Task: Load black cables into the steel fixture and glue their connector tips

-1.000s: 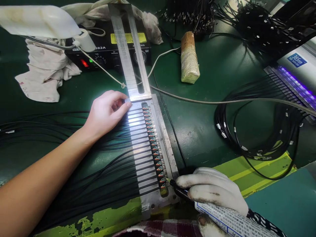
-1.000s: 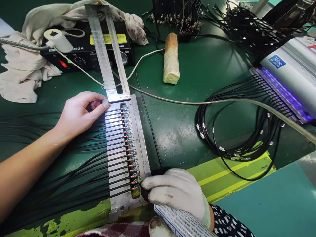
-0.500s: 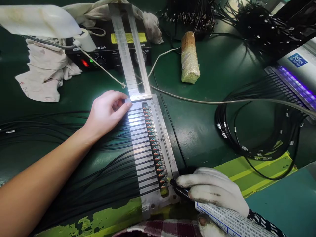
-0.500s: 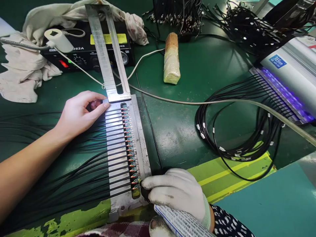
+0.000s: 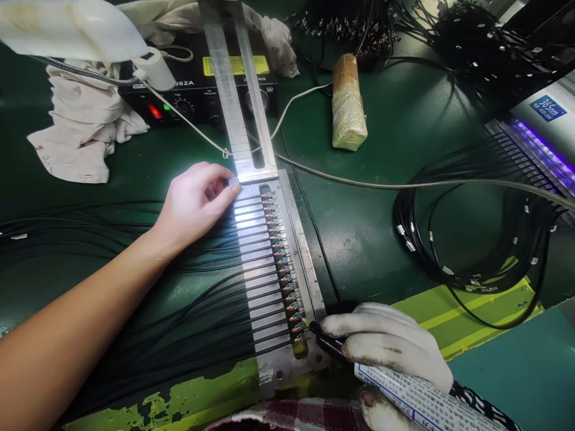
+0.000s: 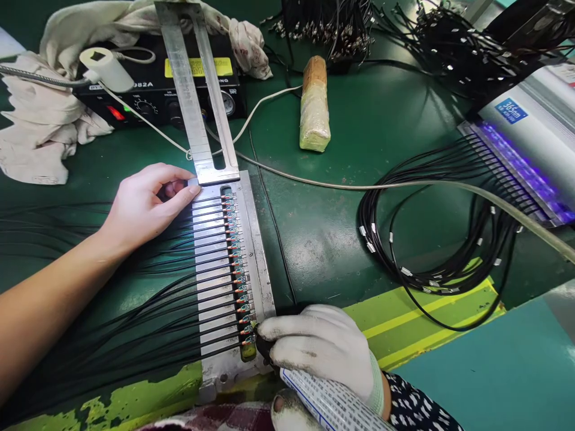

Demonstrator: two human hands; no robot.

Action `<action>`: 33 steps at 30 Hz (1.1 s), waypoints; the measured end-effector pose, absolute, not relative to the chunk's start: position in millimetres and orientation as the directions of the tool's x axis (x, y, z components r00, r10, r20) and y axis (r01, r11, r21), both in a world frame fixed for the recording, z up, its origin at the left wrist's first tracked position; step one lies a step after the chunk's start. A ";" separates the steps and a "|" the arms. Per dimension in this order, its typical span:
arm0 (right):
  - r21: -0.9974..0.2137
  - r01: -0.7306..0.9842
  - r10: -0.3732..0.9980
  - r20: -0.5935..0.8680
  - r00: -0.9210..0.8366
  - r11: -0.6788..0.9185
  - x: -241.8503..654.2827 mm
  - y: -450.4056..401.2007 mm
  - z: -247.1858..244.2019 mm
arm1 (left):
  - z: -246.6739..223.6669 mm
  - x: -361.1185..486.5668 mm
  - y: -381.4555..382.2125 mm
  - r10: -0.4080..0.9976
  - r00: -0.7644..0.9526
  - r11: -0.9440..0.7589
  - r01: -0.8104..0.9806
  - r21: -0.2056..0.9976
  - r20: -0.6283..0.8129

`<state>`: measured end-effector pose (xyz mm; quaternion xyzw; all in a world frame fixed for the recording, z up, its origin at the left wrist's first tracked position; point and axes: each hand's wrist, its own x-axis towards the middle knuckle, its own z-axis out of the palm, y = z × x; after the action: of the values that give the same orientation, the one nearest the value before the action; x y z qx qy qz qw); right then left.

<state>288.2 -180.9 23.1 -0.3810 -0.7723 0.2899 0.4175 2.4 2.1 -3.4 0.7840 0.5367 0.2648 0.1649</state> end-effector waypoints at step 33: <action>-0.757 0.342 0.822 0.443 -0.358 0.557 290.4 -193.9 24.6 | -2.6 3.8 1.8 0.932 0.272 -0.362 0.749 0.555 0.241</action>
<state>290.4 -193.9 24.6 -0.3760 -0.7740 0.2832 0.4235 3.8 1.8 -2.6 0.7795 0.5390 0.2712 0.1684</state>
